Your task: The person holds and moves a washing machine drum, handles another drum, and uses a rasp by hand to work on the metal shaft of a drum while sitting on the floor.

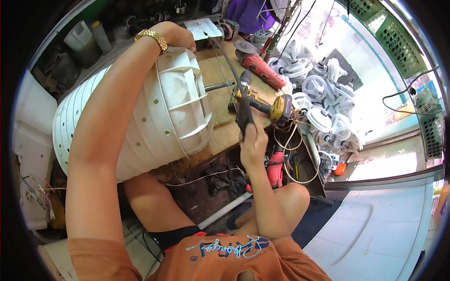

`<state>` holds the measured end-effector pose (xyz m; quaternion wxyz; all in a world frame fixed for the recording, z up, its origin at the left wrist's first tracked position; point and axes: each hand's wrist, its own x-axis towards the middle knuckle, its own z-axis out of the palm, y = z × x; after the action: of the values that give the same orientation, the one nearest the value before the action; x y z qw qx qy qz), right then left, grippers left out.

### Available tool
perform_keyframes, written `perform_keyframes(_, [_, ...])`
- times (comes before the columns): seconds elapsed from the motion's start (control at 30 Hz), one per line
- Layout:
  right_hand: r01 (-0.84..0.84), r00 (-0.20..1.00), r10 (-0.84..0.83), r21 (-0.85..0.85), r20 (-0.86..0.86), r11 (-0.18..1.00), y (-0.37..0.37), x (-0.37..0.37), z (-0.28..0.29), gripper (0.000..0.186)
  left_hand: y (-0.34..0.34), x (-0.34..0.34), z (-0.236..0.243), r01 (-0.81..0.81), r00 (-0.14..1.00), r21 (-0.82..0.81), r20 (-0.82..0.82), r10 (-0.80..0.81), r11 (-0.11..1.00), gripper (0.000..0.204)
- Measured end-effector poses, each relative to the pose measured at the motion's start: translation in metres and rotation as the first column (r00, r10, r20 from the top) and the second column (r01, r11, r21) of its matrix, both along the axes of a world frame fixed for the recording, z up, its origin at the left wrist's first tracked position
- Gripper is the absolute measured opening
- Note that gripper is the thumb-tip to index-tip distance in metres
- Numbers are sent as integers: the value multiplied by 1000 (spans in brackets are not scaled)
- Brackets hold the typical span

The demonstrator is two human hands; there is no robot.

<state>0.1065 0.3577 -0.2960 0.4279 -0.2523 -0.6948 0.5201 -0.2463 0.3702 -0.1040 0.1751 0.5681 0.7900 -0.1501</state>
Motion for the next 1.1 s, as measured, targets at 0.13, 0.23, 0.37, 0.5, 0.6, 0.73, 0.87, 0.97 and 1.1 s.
perform_keyframes(0.13, [-84,996,81,-87,-38,993,-28,41,-4,67,-9,-9,-6,-143,989,-19,17,144,989,45])
perform_keyframes(0.23, [33,999,-33,64,7,997,7,3,-13,57,8,3,-6,-24,1000,-2,15,24,1000,47])
perform_keyframes(0.37, [-25,999,25,-1,29,1000,-6,3,-2,56,-1,-3,-5,-168,986,-3,22,168,986,47])
perform_keyframes(0.5, [-102,993,94,-115,-76,988,-36,48,4,65,-14,-3,3,-138,990,-10,15,138,990,44])
perform_keyframes(0.6, [39,999,-39,14,3,999,5,-7,5,30,-3,20,1,-6,1000,75,-30,9,997,39])
perform_keyframes(0.73, [-28,999,24,-151,-30,988,-16,18,1,30,-9,11,-2,-56,998,-32,22,57,998,38])
perform_keyframes(0.87, [-37,993,7,-268,-115,963,-32,38,14,31,-12,7,5,24,1000,12,20,-24,1000,36])
perform_keyframes(0.97, [27,1000,-26,70,-11,997,18,-20,14,22,2,13,-2,107,993,41,41,-109,993,36])
perform_keyframes(1.1, [-45,999,46,-290,-5,956,-27,23,16,49,-14,0,-8,-4,996,25,85,2,1000,36])
